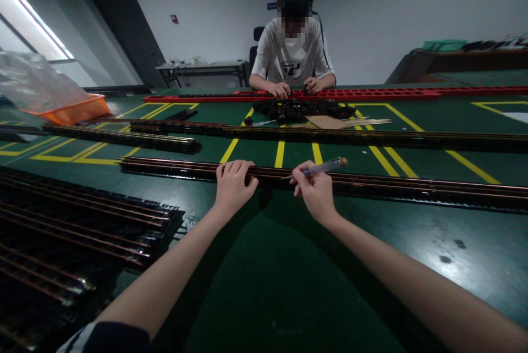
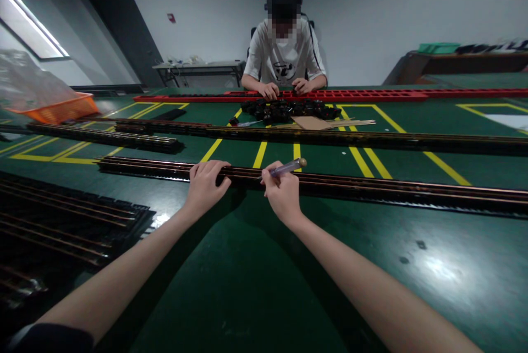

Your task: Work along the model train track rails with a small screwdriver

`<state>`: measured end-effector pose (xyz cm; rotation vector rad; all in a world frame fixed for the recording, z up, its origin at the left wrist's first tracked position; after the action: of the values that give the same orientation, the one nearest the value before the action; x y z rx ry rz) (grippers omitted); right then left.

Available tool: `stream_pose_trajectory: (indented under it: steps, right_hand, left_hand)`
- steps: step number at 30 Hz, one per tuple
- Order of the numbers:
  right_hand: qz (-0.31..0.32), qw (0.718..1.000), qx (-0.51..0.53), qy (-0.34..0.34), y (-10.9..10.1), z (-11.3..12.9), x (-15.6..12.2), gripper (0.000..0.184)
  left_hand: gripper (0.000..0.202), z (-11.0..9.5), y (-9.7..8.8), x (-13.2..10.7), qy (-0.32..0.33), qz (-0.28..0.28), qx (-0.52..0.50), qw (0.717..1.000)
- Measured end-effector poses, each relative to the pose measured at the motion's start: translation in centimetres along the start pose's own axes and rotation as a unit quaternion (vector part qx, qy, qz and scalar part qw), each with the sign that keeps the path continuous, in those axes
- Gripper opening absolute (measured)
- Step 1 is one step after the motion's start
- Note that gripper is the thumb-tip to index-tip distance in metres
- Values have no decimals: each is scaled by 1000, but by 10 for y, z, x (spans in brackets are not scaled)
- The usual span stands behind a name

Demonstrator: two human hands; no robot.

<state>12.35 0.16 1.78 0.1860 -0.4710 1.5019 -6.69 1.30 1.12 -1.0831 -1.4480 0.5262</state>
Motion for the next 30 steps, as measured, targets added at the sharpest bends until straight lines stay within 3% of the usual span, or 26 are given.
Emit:
stream_pose_trajectory:
  steps: [30]
  right_hand:
    - [-27, 1000, 15, -4, -1, 1, -1, 19]
  left_hand:
    - [29, -6, 2, 0, 34, -2, 13, 999]
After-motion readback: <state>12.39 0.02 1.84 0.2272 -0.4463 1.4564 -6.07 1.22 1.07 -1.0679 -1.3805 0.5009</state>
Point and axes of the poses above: each hand's wrist, its own x-axis towards the middle knuckle, its own y-axis out of the palm, z = x × y, the point moved 1 cm from there along x, towards the middle knuckle
